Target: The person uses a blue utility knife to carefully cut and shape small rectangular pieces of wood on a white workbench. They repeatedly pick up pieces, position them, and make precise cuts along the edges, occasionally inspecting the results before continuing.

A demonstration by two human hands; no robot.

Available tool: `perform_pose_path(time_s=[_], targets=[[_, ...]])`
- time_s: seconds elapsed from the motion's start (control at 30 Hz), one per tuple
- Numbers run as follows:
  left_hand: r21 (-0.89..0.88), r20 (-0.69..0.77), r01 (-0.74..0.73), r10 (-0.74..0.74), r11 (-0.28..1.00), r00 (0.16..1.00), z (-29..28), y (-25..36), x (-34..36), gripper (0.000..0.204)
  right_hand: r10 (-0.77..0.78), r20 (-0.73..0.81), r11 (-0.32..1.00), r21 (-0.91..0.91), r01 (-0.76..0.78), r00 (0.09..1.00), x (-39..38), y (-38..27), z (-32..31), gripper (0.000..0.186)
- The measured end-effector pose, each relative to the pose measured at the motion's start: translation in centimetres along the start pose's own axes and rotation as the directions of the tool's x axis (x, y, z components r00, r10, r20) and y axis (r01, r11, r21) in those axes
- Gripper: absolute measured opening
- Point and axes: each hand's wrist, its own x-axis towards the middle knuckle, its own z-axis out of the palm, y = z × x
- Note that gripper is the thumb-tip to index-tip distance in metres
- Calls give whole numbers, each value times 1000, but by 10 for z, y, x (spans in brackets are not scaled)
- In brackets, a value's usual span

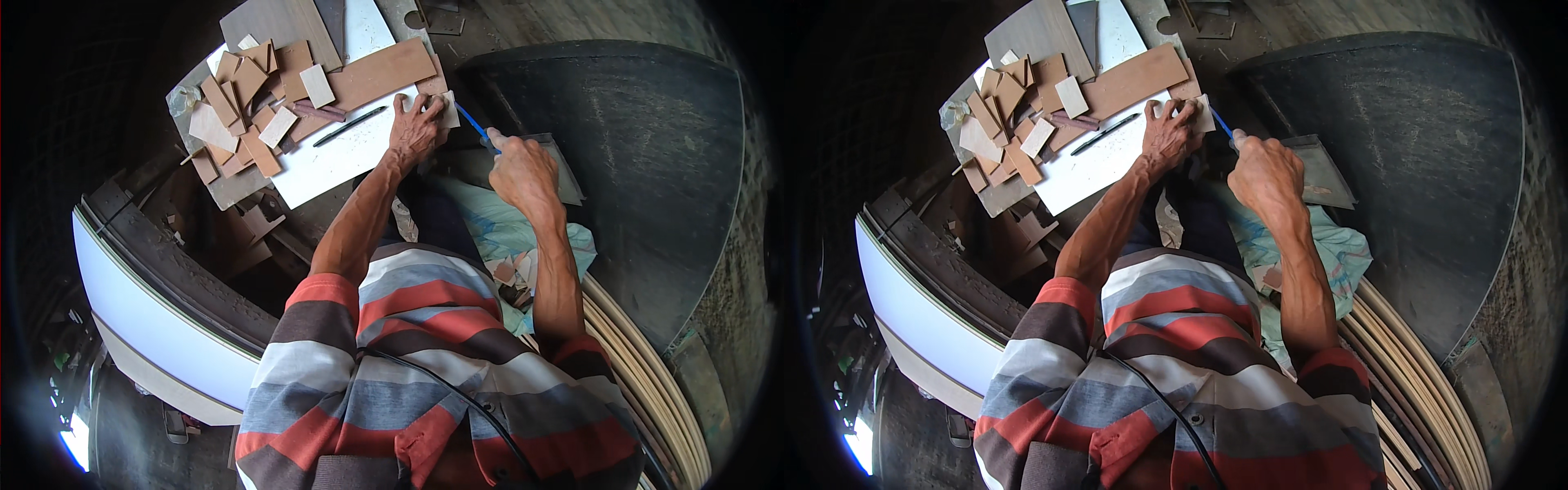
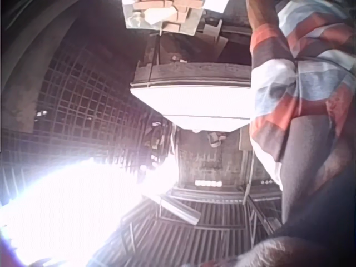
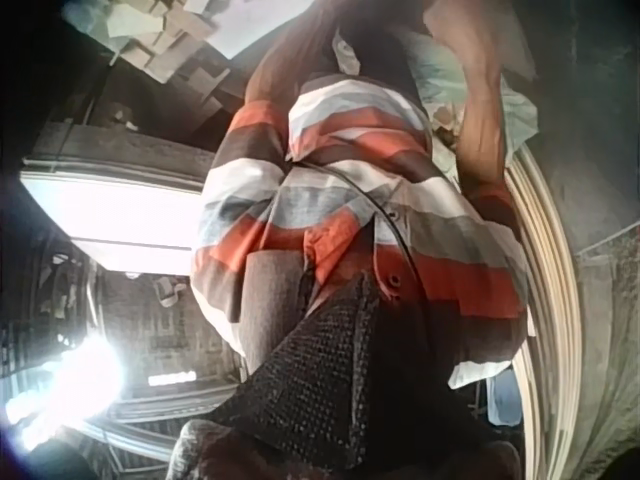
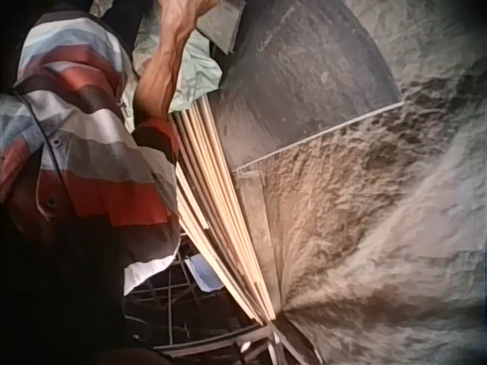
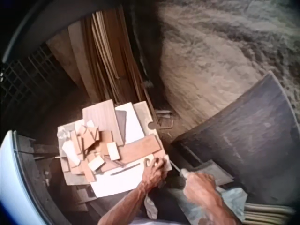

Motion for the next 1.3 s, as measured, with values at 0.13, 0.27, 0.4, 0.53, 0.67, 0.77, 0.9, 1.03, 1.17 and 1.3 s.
perform_pose_path(time_s=[0.13,0.27,0.4,0.53,0.67,0.77,0.9,1.03,1.17,1.3], targets=[[0,54,-27,27,1000,998,-3,4,1,53,40,39,999,-8,-40,998,15,-3,3,35],[-41,-81,-15,12,999,997,4,2,0,35,28,19,1000,-14,-28,999,-7,-1,-5,35],[-52,-66,-35,31,998,997,1,6,4,32,31,22,999,-19,-30,999,17,-3,12,37],[-24,-30,-1,0,1000,1000,0,2,-1,36,20,16,1000,-22,-19,1000,-9,-1,-2,35],[-7,54,-28,29,1000,998,-10,7,2,46,43,25,998,-48,-42,999,19,-5,23,42],[-20,12,-3,3,1000,1000,-6,0,3,43,14,10,999,-44,-13,1000,9,-6,14,40],[35,112,-26,22,999,994,-8,2,2,43,33,19,999,-33,-33,999,1,0,15,38],[-45,15,-16,17,999,1000,-3,3,2,40,20,-10,1000,-24,-21,1000,22,-2,28,44],[-38,-6,-30,30,999,1000,-6,1,3,34,35,3,999,-27,-34,999,-9,6,14,42],[-46,23,-41,43,998,999,-9,4,5,37,45,-32,999,-26,-46,998,21,3,37,48]])
